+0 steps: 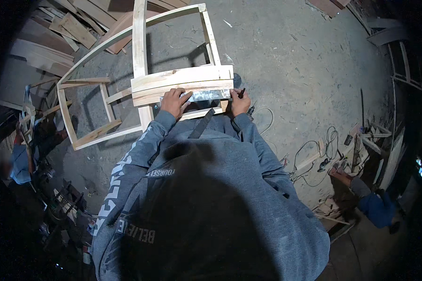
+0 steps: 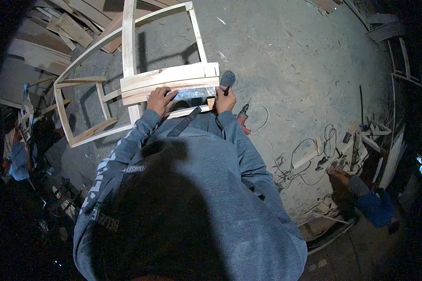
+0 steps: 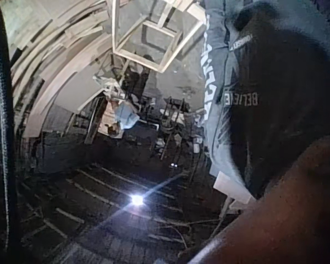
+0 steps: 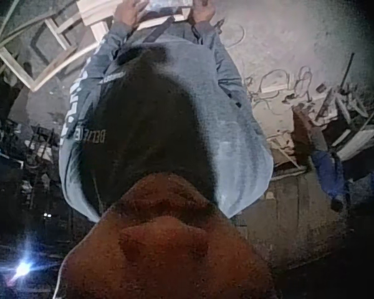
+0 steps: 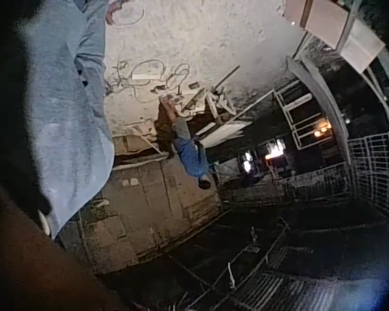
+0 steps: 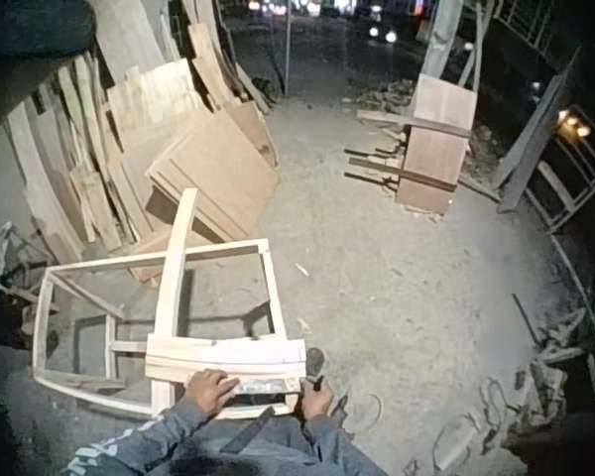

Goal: Measuring, marking, and drilling holes in wooden pieces for furniture assembly.

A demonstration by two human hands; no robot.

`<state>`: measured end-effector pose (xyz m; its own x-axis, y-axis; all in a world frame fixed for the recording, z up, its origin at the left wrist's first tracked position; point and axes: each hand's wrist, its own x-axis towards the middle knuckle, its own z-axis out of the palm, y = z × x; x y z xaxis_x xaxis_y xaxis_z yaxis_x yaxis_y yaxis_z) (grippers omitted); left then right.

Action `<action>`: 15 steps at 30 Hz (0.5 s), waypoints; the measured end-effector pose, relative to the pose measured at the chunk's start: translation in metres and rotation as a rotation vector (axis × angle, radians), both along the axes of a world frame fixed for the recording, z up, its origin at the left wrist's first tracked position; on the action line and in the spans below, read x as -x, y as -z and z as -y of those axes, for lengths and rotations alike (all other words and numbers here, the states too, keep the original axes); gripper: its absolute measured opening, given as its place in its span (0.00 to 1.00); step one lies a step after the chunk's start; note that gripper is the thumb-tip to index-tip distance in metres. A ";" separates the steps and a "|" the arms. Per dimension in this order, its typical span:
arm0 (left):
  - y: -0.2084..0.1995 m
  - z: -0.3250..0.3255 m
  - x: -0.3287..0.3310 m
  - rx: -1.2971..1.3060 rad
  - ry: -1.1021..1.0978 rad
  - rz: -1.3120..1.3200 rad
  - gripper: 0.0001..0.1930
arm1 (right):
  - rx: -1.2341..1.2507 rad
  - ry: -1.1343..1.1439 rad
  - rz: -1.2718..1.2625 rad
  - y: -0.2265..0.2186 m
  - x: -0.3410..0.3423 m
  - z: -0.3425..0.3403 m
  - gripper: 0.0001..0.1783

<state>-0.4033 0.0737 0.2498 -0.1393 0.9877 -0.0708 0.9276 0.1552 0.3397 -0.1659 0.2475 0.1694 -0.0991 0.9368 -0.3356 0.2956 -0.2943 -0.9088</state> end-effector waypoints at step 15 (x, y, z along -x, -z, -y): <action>-0.001 -0.005 -0.006 0.040 -0.021 -0.104 0.24 | -0.003 -0.246 0.093 0.001 -0.018 -0.025 0.12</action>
<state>-0.3969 0.0783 0.2503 -0.1682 0.9812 -0.0943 0.9540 0.1861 0.2352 -0.1475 0.2728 0.1688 -0.2931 0.8894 -0.3507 0.4400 -0.2002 -0.8754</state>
